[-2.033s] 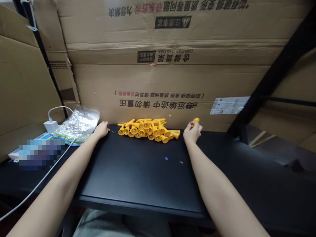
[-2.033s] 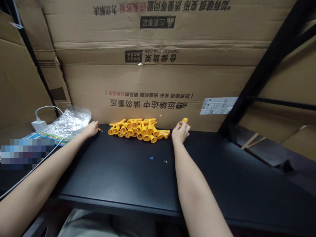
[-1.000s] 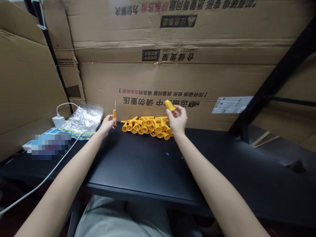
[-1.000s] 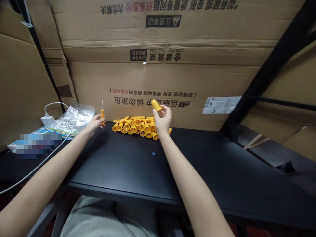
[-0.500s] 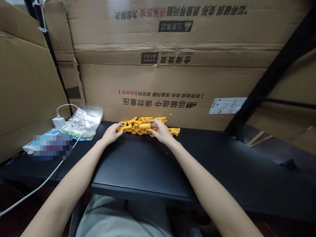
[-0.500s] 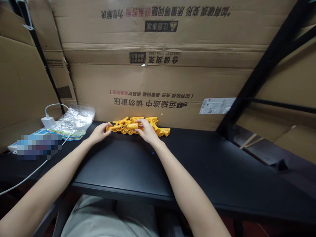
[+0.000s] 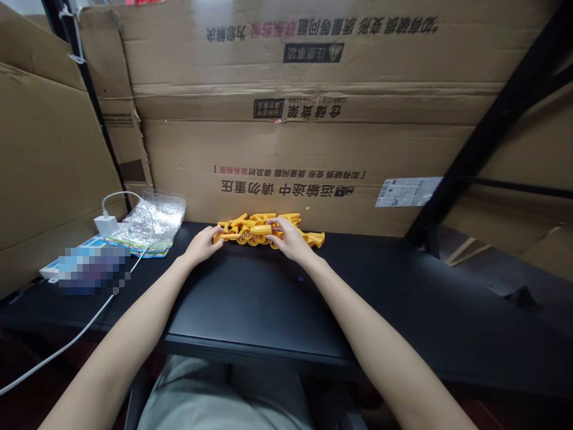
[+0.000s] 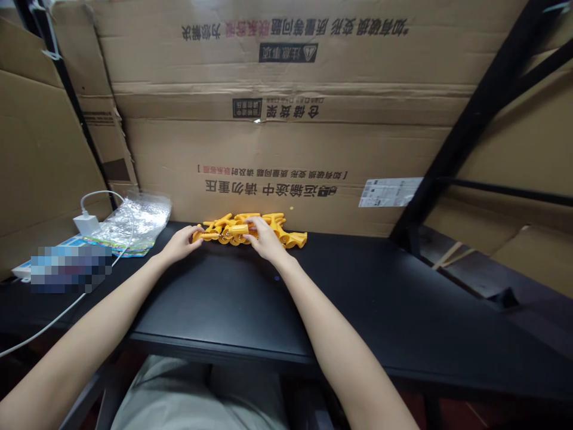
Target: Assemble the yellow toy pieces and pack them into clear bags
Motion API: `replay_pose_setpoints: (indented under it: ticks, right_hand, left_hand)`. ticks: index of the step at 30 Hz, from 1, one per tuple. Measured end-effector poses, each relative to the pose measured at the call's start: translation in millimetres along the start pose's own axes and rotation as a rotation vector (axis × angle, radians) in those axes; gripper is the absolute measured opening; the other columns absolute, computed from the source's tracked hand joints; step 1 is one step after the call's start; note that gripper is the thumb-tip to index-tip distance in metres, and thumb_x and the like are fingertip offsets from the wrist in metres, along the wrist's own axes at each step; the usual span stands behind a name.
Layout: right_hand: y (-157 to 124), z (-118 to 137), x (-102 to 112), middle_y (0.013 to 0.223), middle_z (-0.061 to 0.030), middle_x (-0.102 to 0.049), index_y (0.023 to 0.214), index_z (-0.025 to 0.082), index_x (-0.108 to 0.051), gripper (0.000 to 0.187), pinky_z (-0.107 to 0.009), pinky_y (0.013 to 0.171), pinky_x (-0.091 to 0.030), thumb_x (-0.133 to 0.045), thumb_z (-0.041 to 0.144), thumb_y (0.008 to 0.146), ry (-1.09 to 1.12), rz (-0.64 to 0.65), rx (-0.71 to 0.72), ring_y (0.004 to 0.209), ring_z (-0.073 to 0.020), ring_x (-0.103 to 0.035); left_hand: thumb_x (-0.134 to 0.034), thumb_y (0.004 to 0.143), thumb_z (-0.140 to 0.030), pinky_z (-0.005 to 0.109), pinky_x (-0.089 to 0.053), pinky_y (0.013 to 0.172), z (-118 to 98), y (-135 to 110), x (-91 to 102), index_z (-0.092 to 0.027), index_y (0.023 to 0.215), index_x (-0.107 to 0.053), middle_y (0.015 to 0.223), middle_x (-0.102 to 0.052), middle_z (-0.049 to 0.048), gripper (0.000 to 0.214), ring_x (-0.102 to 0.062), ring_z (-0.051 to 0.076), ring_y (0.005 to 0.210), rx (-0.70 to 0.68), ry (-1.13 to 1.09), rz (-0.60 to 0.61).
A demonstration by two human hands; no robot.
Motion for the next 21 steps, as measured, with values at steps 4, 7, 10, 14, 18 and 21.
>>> replay_pose_setpoints:
  ticks: [4, 7, 10, 14, 18, 21]
  right_hand:
    - [0.1, -3.2, 4.4, 0.107, -0.0077, -0.058, 0.1, 0.021, -0.055, 0.024, -0.046, 0.092, -0.05, -0.061, 0.016, 0.077, -0.03, -0.012, -0.008, 0.096, -0.0216, -0.062]
    - [0.3, -3.9, 4.8, 0.108, -0.0079, -0.059, 0.101, 0.021, -0.055, 0.024, -0.047, 0.093, -0.049, -0.06, 0.016, 0.078, -0.034, -0.006, 0.007, 0.097, -0.0219, -0.061]
    - [0.9, -4.1, 6.2, 0.108, -0.008, -0.058, 0.101, 0.02, -0.055, 0.024, -0.046, 0.092, -0.05, -0.06, 0.016, 0.078, -0.031, -0.013, 0.025, 0.096, -0.0212, -0.061]
    - [1.7, -5.2, 7.9, 0.106, -0.0078, -0.059, 0.102, 0.02, -0.056, 0.026, -0.047, 0.091, -0.051, -0.061, 0.015, 0.077, -0.034, -0.019, 0.039, 0.096, -0.0213, -0.061]
    - [1.9, -4.7, 8.8, 0.107, -0.0076, -0.059, 0.103, 0.021, -0.056, 0.026, -0.048, 0.092, -0.05, -0.059, 0.015, 0.078, -0.039, -0.004, 0.057, 0.098, -0.0219, -0.061]
    - [1.9, -4.2, 9.0, 0.108, -0.0074, -0.059, 0.104, 0.021, -0.057, 0.027, -0.049, 0.093, -0.05, -0.059, 0.015, 0.078, -0.039, 0.003, 0.056, 0.1, -0.0219, -0.06]
  left_hand:
    - [-0.052, 0.082, -0.026, 0.027, -0.043, 0.077, -0.8, -0.2, 3.8, -0.02, 0.106, -0.06, 0.086, -0.058, 0.0027, 0.026, -0.055, 0.016, 0.079, 0.015, 0.0, -0.016]
    - [-0.053, 0.081, -0.024, 0.027, -0.043, 0.075, -2.2, -0.2, 6.4, -0.019, 0.104, -0.061, 0.085, -0.058, 0.0028, 0.024, -0.054, 0.015, 0.078, 0.005, -0.002, -0.036]
    - [-0.053, 0.081, -0.023, 0.026, -0.042, 0.073, -3.4, 0.1, 8.1, -0.019, 0.103, -0.061, 0.083, -0.057, 0.0023, 0.024, -0.054, 0.015, 0.075, -0.009, 0.004, -0.062]
    - [-0.054, 0.081, -0.022, 0.026, -0.041, 0.07, -5.4, 0.3, 8.5, -0.019, 0.103, -0.061, 0.082, -0.056, 0.0018, 0.023, -0.052, 0.014, 0.073, -0.035, 0.016, -0.086]
    - [-0.054, 0.081, -0.022, 0.025, -0.041, 0.068, -5.5, 0.6, 8.9, -0.019, 0.101, -0.061, 0.08, -0.055, 0.0013, 0.022, -0.051, 0.013, 0.069, -0.047, 0.016, -0.097]
    - [-0.055, 0.08, -0.022, 0.025, -0.04, 0.067, -5.7, 1.2, 10.2, -0.019, 0.101, -0.061, 0.079, -0.054, 0.0011, 0.022, -0.05, 0.013, 0.068, -0.046, 0.014, -0.105]
Point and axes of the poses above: each hand's wrist, its own y-axis towards the middle knuckle, its own x-axis out of the back of the hand, z = x × y, the point moved 10 cm from there along y, towards the middle knuckle
